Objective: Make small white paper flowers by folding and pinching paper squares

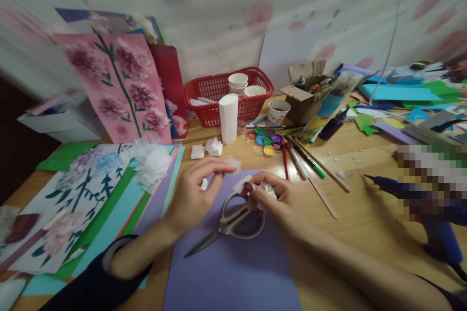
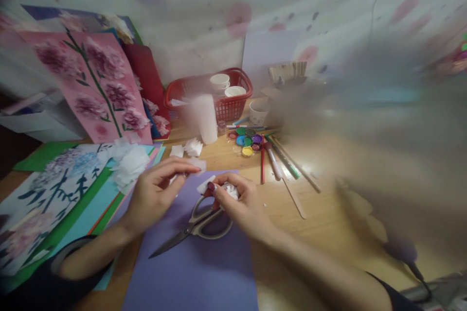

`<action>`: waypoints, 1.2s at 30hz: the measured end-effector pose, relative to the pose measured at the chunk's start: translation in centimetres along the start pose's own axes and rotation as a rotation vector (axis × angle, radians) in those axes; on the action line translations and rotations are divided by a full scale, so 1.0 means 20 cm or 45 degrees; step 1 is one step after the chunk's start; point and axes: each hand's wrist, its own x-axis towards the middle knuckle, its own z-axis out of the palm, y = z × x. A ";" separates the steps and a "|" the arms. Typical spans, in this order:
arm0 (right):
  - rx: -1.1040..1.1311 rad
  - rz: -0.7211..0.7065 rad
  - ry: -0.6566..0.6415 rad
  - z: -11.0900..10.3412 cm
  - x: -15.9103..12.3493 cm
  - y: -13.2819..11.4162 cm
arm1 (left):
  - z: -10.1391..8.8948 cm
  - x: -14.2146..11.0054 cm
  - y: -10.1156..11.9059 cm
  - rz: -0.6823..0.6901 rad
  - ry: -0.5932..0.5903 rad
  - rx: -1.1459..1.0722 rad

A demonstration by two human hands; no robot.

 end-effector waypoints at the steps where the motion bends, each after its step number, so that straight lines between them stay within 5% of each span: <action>1: 0.005 -0.013 -0.010 0.00 0.00 0.00 | 0.01 -0.01 0.02 0.026 -0.062 0.002; 21: 0.007 0.012 0.009 0.01 0.00 -0.01 | 0.04 -0.04 0.03 -0.276 -0.191 -0.456; 36: 0.010 -0.029 -0.016 -0.01 0.00 0.02 | 0.06 -0.04 0.03 -0.190 -0.162 -0.306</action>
